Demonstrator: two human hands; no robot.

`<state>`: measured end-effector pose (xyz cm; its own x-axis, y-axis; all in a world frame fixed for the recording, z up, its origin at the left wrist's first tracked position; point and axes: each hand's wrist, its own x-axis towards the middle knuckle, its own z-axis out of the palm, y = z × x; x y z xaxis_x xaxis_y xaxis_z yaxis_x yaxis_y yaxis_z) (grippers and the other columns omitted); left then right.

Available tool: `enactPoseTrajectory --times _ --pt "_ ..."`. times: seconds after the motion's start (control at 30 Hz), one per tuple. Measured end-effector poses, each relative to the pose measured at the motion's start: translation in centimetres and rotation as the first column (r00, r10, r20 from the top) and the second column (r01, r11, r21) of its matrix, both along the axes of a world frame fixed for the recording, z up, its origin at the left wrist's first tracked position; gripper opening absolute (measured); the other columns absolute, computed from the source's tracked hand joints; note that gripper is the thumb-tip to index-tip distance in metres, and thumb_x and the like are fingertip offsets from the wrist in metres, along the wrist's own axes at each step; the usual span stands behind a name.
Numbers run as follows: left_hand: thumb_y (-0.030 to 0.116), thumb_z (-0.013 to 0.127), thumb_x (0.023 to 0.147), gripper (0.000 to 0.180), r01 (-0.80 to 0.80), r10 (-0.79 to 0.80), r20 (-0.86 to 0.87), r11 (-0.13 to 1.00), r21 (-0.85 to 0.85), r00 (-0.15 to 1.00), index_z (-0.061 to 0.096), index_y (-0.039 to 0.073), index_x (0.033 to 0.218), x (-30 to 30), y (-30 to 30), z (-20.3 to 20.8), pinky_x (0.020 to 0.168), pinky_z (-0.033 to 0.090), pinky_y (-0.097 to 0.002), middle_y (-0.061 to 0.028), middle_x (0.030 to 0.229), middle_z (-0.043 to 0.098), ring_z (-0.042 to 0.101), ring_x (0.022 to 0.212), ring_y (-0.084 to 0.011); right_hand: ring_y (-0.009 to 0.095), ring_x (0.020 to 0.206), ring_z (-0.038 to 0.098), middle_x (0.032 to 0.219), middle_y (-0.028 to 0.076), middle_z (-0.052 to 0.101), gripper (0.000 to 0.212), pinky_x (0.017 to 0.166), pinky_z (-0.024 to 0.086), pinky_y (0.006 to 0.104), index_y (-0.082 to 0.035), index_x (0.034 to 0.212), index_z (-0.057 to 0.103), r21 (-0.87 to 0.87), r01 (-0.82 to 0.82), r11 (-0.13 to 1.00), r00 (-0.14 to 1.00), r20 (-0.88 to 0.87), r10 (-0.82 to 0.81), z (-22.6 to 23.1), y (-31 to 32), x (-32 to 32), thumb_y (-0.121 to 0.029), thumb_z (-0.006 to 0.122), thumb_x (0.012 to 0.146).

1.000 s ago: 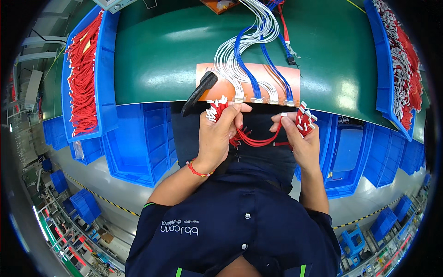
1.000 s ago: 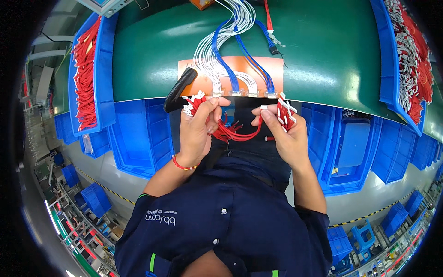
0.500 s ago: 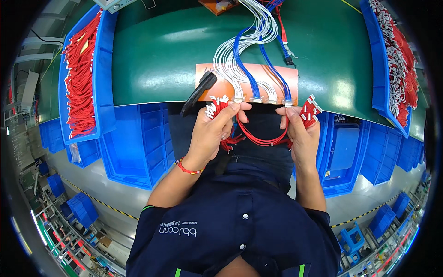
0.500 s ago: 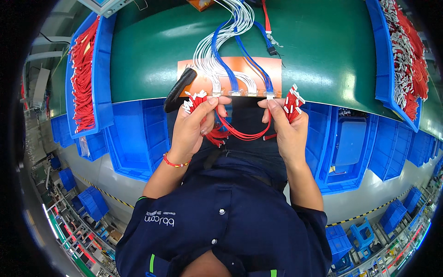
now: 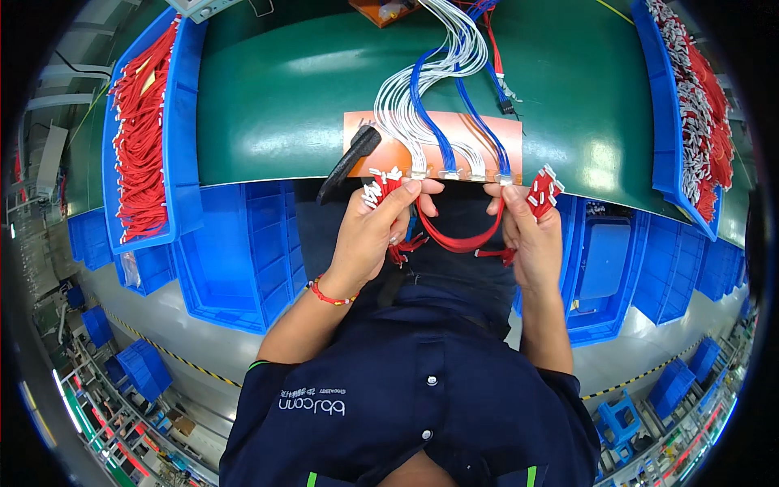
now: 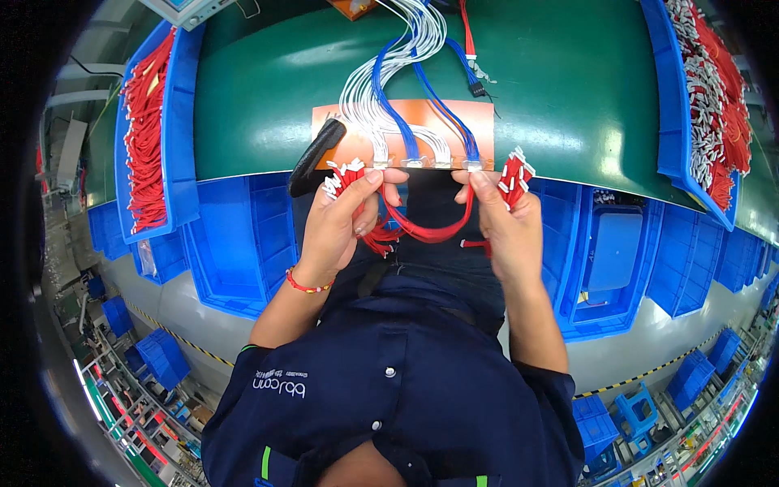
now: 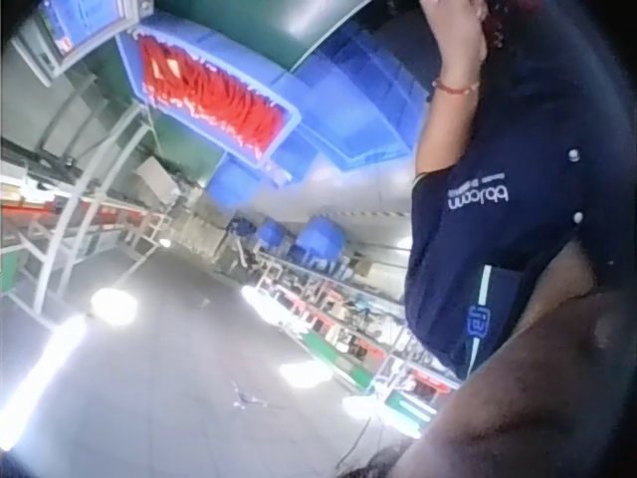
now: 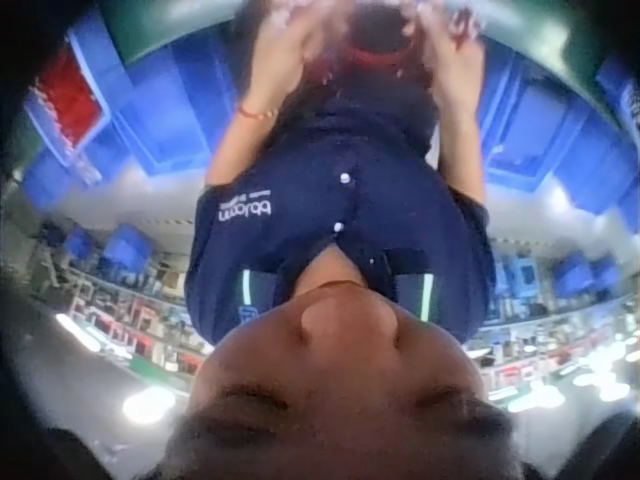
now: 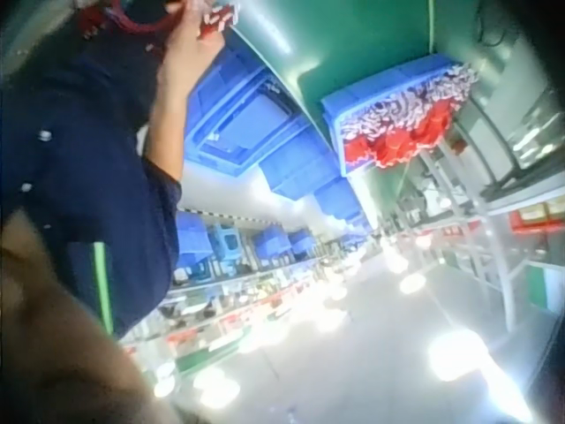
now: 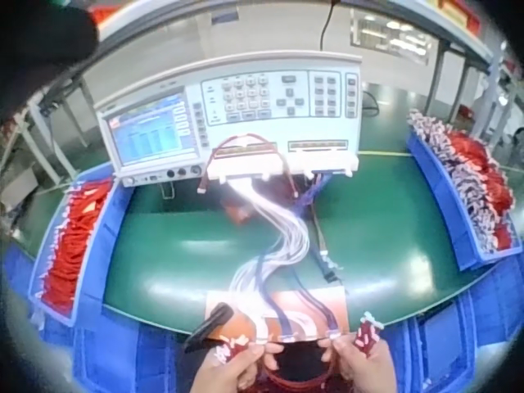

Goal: The person assembles red wire harnesses by hand at a workbench, grouping wire bundles and securing them with white plastic connectors or zip ties.

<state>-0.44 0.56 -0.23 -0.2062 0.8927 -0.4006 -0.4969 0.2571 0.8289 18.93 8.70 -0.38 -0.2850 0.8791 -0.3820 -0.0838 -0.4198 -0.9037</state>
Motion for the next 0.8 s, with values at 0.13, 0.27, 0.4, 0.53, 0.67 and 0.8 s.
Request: enactPoseTrajectory --times 0.13,0.27,0.4,0.53,0.67,0.8 --pt "0.021 0.048 0.101 0.03 0.009 -0.008 0.042 1.0 -0.011 0.999 0.065 -0.003 0.109 -0.1 -0.5 0.7 0.044 0.027 -0.017 -0.0039 0.075 0.064 0.035 0.047 -0.0004 -0.001 0.052 0.031 0.06 -0.007 0.048 0.029 0.047 0.02 0.0206 0.002 0.101 0.071 0.131 -0.098 0.987 0.979 0.192 0.072 0.4 0.7 2.1 -0.023 0.055 0.099" --pt "0.024 0.047 0.102 0.032 0.043 -0.043 0.064 0.999 0.004 0.997 0.066 -0.002 0.108 0.2 -0.1 0.5 0.045 0.028 -0.0173 -0.0047 0.076 0.063 0.035 0.048 -0.0015 0.0 0.056 0.031 0.062 -0.01 0.043 0.029 0.05 0.02 0.0212 0.002 0.101 0.071 0.22 -0.132 0.967 0.965 0.251 0.075 0.0 -0.2 2.9 -0.021 0.054 0.1" --pt "0.025 0.047 0.101 0.034 0.07 -0.07 0.034 0.998 -0.01 0.997 0.065 -0.004 0.105 0.7 0.4 0.5 0.045 0.029 -0.0183 -0.0055 0.075 0.062 0.037 0.05 -0.0023 -0.002 0.052 0.028 0.059 -0.012 0.037 0.03 0.047 0.018 0.0202 0.003 0.101 0.07 0.256 -0.179 0.95 0.964 0.239 0.117 -0.1 -0.2 0.7 -0.024 0.056 0.099" --pt "0.027 0.048 0.101 0.034 0.038 -0.038 0.039 0.999 -0.007 0.999 0.068 -0.001 0.094 0.9 0.4 0.0 0.045 0.028 -0.0184 -0.0014 0.065 0.058 0.036 0.05 -0.0016 -0.001 0.051 0.029 0.057 -0.011 0.041 0.027 0.047 0.019 0.0207 0.002 0.097 0.071 0.173 -0.184 0.968 0.978 0.132 0.162 0.0 0.6 0.2 -0.022 0.06 0.096" --pt "0.027 0.049 0.101 0.035 0.08 -0.079 0.066 0.997 -0.012 0.995 0.067 -0.002 0.091 0.6 0.0 0.2 0.048 0.029 -0.0189 -0.0004 0.06 0.055 0.04 0.052 -0.0023 0.0 0.049 0.032 0.056 -0.01 0.046 0.025 0.046 0.02 0.0213 0.002 0.092 0.072 0.062 -0.247 0.967 0.969 0.003 0.247 0.6 0.7 1.8 -0.021 0.062 0.094" --pt "0.025 0.05 0.101 0.033 0.204 -0.204 -0.011 0.974 0.099 0.979 0.068 -0.003 0.102 1.8 -0.8 1.5 0.057 0.036 -0.0186 -0.0011 0.066 0.057 0.047 0.062 -0.0042 0.001 0.056 0.04 0.069 -0.003 0.059 0.019 0.05 0.029 0.0192 0.002 0.096 0.071 0.0 -0.404 0.915 0.914 -0.051 0.403 1.3 0.6 3.3 -0.015 0.061 0.093"
